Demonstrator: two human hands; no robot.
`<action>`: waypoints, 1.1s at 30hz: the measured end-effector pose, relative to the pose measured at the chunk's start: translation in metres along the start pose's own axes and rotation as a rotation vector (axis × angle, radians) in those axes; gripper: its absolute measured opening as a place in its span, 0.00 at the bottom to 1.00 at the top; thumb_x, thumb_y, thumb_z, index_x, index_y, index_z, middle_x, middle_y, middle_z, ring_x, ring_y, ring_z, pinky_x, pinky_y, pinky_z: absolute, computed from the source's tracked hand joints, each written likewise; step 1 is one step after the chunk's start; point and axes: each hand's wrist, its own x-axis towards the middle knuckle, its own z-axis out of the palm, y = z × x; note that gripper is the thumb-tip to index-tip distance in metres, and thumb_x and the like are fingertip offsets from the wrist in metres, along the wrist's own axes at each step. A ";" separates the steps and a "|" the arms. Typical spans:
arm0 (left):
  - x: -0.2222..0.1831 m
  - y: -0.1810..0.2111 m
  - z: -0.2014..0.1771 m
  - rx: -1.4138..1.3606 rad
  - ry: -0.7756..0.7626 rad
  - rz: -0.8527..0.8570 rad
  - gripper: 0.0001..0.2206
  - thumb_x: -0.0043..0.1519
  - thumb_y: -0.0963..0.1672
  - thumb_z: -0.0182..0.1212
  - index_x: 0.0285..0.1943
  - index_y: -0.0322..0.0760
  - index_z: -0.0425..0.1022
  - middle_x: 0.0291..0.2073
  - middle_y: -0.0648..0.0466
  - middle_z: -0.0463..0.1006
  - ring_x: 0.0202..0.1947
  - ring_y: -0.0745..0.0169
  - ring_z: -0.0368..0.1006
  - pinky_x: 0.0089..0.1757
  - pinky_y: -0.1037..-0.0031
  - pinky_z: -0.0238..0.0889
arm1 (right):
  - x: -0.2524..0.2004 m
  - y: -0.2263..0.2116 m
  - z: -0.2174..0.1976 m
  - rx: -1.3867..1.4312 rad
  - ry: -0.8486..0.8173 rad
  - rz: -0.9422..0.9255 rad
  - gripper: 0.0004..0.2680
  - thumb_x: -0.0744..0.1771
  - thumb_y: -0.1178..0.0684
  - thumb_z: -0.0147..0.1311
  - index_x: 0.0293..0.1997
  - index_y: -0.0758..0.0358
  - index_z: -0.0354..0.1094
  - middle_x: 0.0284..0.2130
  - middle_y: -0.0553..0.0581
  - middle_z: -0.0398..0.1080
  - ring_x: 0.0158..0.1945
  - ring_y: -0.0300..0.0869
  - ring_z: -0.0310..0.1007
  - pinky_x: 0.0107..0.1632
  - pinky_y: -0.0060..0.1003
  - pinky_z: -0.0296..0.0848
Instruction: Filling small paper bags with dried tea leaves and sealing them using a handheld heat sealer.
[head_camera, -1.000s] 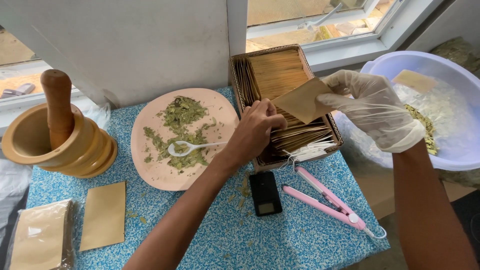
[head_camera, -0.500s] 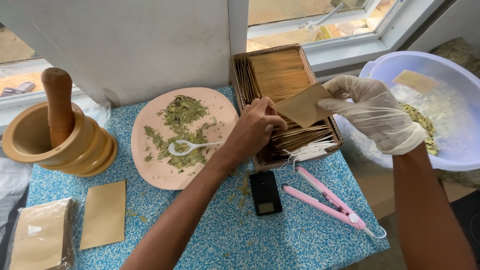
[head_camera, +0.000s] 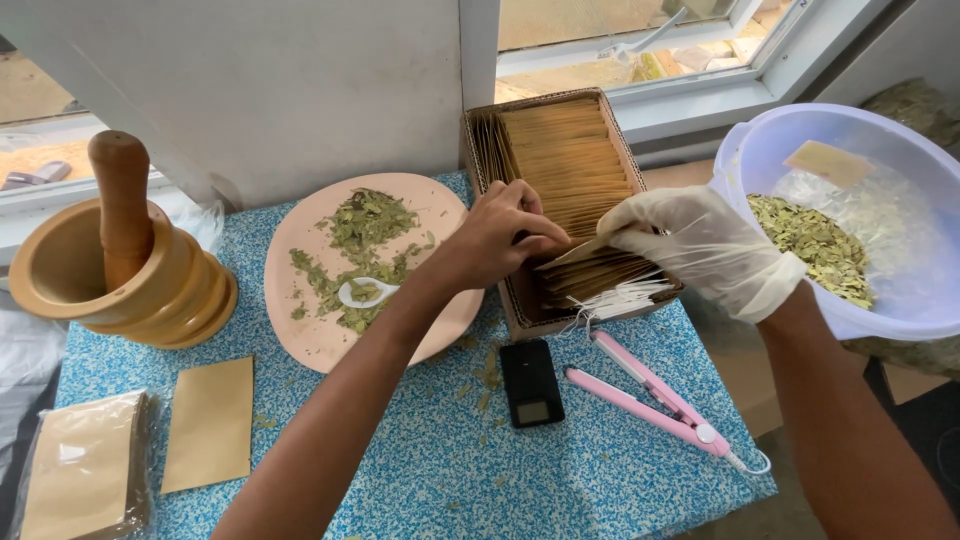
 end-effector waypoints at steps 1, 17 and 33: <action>-0.001 -0.003 0.004 0.000 0.000 0.000 0.09 0.68 0.48 0.70 0.55 0.64 0.89 0.45 0.57 0.71 0.48 0.57 0.62 0.46 0.63 0.59 | 0.002 0.004 0.008 0.000 0.000 0.000 0.06 0.70 0.57 0.61 0.48 0.56 0.87 0.34 0.48 0.85 0.34 0.34 0.79 0.36 0.26 0.74; -0.005 -0.021 0.038 0.222 0.154 0.092 0.07 0.68 0.44 0.66 0.49 0.59 0.86 0.40 0.60 0.66 0.44 0.54 0.67 0.45 0.61 0.62 | 0.042 0.125 0.067 -0.851 0.199 -0.374 0.04 0.69 0.43 0.61 0.42 0.43 0.77 0.35 0.41 0.76 0.46 0.44 0.78 0.48 0.42 0.80; -0.009 0.011 0.027 0.256 0.129 0.100 0.06 0.71 0.49 0.63 0.41 0.55 0.83 0.36 0.62 0.65 0.41 0.59 0.66 0.43 0.65 0.60 | 0.046 0.139 0.084 -0.856 0.318 -0.324 0.09 0.68 0.40 0.63 0.41 0.47 0.69 0.35 0.47 0.68 0.43 0.49 0.76 0.39 0.45 0.77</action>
